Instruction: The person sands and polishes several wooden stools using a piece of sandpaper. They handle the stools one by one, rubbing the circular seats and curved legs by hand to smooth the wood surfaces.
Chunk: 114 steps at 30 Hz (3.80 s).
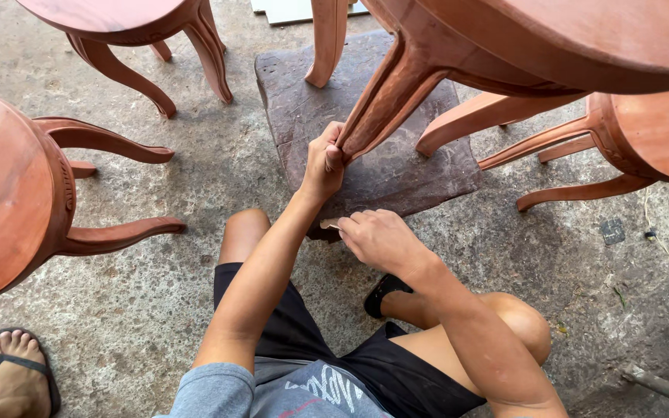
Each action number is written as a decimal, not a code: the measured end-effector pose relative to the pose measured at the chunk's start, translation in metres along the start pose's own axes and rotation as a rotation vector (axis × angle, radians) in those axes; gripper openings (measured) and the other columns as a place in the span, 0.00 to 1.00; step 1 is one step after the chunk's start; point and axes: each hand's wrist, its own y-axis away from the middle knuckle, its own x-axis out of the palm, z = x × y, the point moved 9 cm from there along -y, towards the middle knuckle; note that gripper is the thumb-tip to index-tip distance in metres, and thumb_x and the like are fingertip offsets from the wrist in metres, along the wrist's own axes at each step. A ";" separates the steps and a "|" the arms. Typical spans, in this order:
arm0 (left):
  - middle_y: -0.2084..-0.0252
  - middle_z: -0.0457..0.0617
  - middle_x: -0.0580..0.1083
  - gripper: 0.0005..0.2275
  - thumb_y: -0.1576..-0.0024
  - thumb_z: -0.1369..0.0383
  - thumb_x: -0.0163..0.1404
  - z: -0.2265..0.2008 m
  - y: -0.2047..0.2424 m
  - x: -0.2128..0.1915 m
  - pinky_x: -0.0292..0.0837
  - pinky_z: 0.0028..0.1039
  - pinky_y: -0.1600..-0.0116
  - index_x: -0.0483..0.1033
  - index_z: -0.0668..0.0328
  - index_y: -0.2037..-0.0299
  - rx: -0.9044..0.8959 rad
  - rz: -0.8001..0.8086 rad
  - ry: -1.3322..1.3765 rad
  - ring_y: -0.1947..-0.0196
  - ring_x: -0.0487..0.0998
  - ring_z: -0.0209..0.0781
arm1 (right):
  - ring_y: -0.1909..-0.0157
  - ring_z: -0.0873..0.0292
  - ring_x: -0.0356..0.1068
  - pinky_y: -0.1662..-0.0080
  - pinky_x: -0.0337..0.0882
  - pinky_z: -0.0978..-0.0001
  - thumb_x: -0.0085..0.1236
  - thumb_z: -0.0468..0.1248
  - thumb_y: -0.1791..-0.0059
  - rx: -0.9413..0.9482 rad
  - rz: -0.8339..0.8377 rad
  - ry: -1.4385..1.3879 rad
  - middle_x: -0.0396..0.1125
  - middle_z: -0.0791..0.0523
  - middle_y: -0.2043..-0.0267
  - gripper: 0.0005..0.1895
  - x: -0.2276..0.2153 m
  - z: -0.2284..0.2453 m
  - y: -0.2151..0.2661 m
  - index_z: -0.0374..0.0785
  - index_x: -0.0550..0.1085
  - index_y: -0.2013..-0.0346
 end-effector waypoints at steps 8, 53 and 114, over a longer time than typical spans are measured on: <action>0.66 0.47 0.72 0.38 0.36 0.35 0.28 -0.014 0.006 0.002 0.66 0.24 0.63 0.71 0.67 0.42 -0.041 0.004 -0.118 0.69 0.69 0.32 | 0.70 0.60 0.75 0.65 0.77 0.65 0.40 0.41 0.43 0.773 0.220 -0.193 0.73 0.54 0.66 0.16 -0.049 -0.109 0.044 0.41 0.75 0.50; 0.41 0.62 0.70 0.32 0.50 0.71 0.61 0.020 -0.078 0.003 0.67 0.39 0.36 0.61 0.60 0.34 0.129 0.112 -0.473 0.40 0.71 0.59 | 0.50 0.51 0.69 0.42 0.71 0.59 0.38 0.46 0.36 0.000 -0.841 -1.192 0.68 0.48 0.50 0.21 -0.129 -0.119 0.057 0.29 0.69 0.47; 0.47 0.60 0.74 0.21 0.40 0.65 0.56 -0.048 0.061 -0.002 0.75 0.46 0.48 0.63 0.58 0.40 -0.080 -0.062 -0.511 0.50 0.79 0.63 | 0.64 0.73 0.64 0.59 0.65 0.83 0.52 0.37 0.37 -0.054 -0.873 -1.124 0.71 0.58 0.60 0.22 -0.090 -0.084 0.009 0.30 0.73 0.29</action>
